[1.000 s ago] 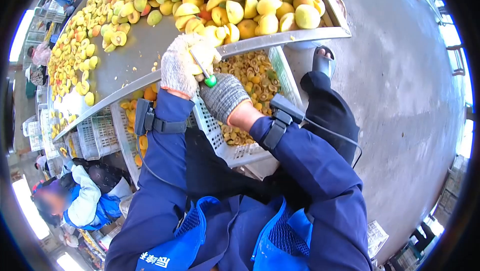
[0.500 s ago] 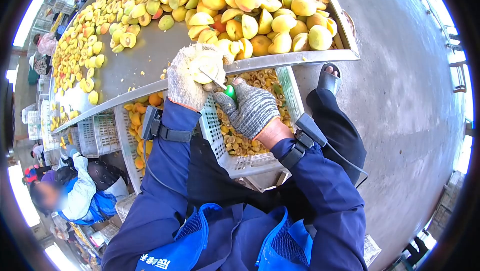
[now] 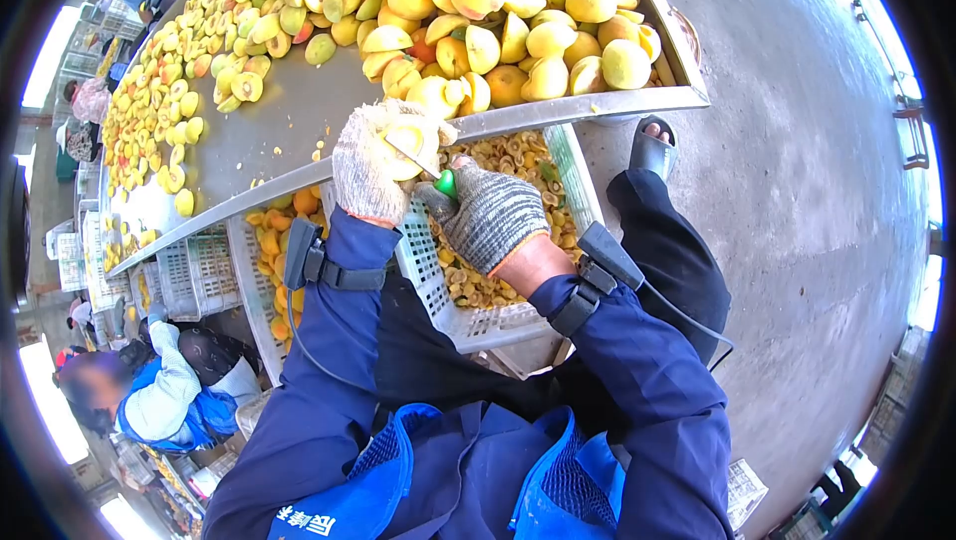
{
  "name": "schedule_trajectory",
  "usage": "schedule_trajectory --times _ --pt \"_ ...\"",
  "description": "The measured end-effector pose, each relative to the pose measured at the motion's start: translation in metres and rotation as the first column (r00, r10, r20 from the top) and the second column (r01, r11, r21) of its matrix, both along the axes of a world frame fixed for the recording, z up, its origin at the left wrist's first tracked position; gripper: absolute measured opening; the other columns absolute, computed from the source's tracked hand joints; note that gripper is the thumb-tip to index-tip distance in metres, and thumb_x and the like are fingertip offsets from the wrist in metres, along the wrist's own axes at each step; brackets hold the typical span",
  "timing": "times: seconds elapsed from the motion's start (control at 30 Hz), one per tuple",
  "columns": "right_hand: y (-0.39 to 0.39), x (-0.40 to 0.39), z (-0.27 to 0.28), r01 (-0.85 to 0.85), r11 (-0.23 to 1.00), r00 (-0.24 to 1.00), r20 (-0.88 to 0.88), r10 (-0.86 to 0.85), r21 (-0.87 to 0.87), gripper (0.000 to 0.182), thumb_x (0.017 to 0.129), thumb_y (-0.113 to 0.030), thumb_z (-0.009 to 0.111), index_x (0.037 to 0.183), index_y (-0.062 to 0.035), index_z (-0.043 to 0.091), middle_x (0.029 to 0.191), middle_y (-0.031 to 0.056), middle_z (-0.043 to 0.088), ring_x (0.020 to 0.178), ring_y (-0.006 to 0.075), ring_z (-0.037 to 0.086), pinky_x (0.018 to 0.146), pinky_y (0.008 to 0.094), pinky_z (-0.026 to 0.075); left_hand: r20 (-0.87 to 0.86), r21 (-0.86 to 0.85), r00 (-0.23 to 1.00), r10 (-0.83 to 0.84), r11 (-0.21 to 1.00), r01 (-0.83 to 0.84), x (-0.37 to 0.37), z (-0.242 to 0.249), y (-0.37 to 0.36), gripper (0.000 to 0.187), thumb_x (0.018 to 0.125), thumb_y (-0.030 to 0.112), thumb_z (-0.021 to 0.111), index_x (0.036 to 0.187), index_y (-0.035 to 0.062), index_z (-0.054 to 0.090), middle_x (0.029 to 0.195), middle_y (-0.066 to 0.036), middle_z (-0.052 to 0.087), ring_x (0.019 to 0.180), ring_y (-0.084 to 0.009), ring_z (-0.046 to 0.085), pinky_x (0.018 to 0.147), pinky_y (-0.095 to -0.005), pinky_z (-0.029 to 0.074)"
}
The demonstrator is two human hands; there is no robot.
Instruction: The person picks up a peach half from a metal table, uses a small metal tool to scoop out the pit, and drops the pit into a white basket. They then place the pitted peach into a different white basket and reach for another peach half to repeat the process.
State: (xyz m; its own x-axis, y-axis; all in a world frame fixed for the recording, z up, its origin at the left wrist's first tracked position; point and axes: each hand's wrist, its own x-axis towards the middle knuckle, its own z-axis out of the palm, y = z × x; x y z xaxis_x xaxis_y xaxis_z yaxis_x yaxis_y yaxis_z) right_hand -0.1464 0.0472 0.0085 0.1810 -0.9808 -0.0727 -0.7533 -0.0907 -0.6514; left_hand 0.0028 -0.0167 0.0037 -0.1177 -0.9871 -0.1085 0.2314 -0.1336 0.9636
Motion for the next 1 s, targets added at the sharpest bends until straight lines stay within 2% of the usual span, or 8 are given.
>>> schedule_trajectory --times 0.07,0.2,0.27,0.4,0.47,0.53,0.9,1.0 --pt "0.000 0.000 -0.002 0.002 1.000 1.000 0.024 -0.002 0.008 0.048 0.093 -0.049 0.060 0.094 -0.0012 0.061 0.072 0.0227 0.066 0.072 0.0420 0.066 0.064 0.0509 0.052 0.246 -0.087 0.967 -0.069 0.992 0.093 0.005 -0.005 -0.004 0.011 0.073 0.018 0.072 0.081 0.0131 0.078 0.086 -0.008 0.071 0.081 -0.0264 0.066 0.076 -0.0367 0.053" --pt "0.000 0.004 -0.002 0.033 0.997 0.997 0.074 -0.037 0.063 0.048 0.093 -0.049 0.059 0.092 -0.0011 0.062 0.074 0.0237 0.065 0.075 0.0432 0.066 0.065 0.0509 0.052 0.021 -0.017 0.997 -0.075 0.997 0.075 0.003 -0.002 -0.003 0.012 0.073 0.018 0.072 0.081 0.0134 0.079 0.085 -0.009 0.071 0.080 -0.0274 0.067 0.075 -0.0379 0.053" --pt "-0.001 0.006 -0.010 0.014 0.994 0.992 0.120 -0.027 0.106 0.046 0.094 -0.048 0.059 0.093 -0.0018 0.063 0.074 0.0241 0.065 0.076 0.0434 0.066 0.066 0.0503 0.052 0.589 -0.432 0.794 0.149 0.888 0.155 0.000 0.012 0.003 0.010 0.074 0.017 0.072 0.080 0.0110 0.077 0.084 -0.010 0.071 0.079 -0.0280 0.067 0.074 -0.0379 0.053" --pt "0.001 0.007 -0.020 -0.036 0.993 0.949 0.316 -0.001 0.114 0.031 0.095 -0.031 0.064 0.098 0.0005 0.065 0.074 0.0205 0.066 0.072 0.0363 0.066 0.064 0.0433 0.051 0.622 -0.608 0.751 0.221 0.742 0.284 0.000 0.017 0.010 0.010 0.076 0.016 0.071 0.082 0.0084 0.073 0.087 -0.011 0.071 0.081 -0.0294 0.067 0.074 -0.0395 0.053" --pt "0.002 0.004 -0.024 -0.129 0.992 0.960 0.252 0.123 0.010 0.026 0.096 -0.027 0.061 0.105 -0.0024 0.066 0.079 0.0167 0.067 0.076 0.0330 0.066 0.068 0.0433 0.051 0.617 -0.583 0.742 0.263 0.786 0.207 0.003 -0.001 0.013 0.018 0.076 0.016 0.073 0.091 0.0067 0.069 0.092 -0.013 0.070 0.084 -0.0312 0.066 0.076 -0.0410 0.053" --pt "0.008 0.004 -0.040 -0.420 0.859 0.901 -0.253 0.354 -0.293 0.025 0.095 -0.025 0.058 0.110 -0.0070 0.066 0.087 0.0134 0.067 0.080 0.0316 0.065 0.071 0.0439 0.051 0.583 -0.492 0.791 0.184 0.855 0.164 0.006 -0.028 0.014 0.019 0.077 0.012 0.075 0.092 0.0045 0.065 0.092 -0.013 0.070 0.082 -0.0265 0.067 0.076 -0.0368 0.054" --pt "0.006 -0.006 -0.031 -0.620 0.783 0.762 -0.286 0.582 -0.058 0.038 0.082 -0.016 0.056 0.117 -0.0032 0.058 0.086 0.0115 0.063 0.069 0.0304 0.063 0.060 0.0452 0.046 0.780 -0.440 0.623 0.057 0.758 0.482 -0.003 0.002 0.003 0.028 0.076 0.020 0.075 0.099 0.0066 0.067 0.086 -0.012 0.071 0.079 -0.0302 0.068 0.073 -0.0402 0.054" --pt "0.008 -0.008 -0.045 -0.639 0.767 0.742 -0.312 0.593 -0.062 0.040 0.082 -0.018 0.057 0.119 -0.0043 0.058 0.086 0.0097 0.062 0.070 0.0293 0.062 0.061 0.0437 0.045 0.777 -0.506 0.615 0.136 0.716 0.481 -0.006 0.001 0.000 0.015 0.076 0.015 0.071 0.078 0.0006 0.068 0.078 -0.011 0.069 0.075 -0.0216 0.068 0.071 -0.0349 0.055"
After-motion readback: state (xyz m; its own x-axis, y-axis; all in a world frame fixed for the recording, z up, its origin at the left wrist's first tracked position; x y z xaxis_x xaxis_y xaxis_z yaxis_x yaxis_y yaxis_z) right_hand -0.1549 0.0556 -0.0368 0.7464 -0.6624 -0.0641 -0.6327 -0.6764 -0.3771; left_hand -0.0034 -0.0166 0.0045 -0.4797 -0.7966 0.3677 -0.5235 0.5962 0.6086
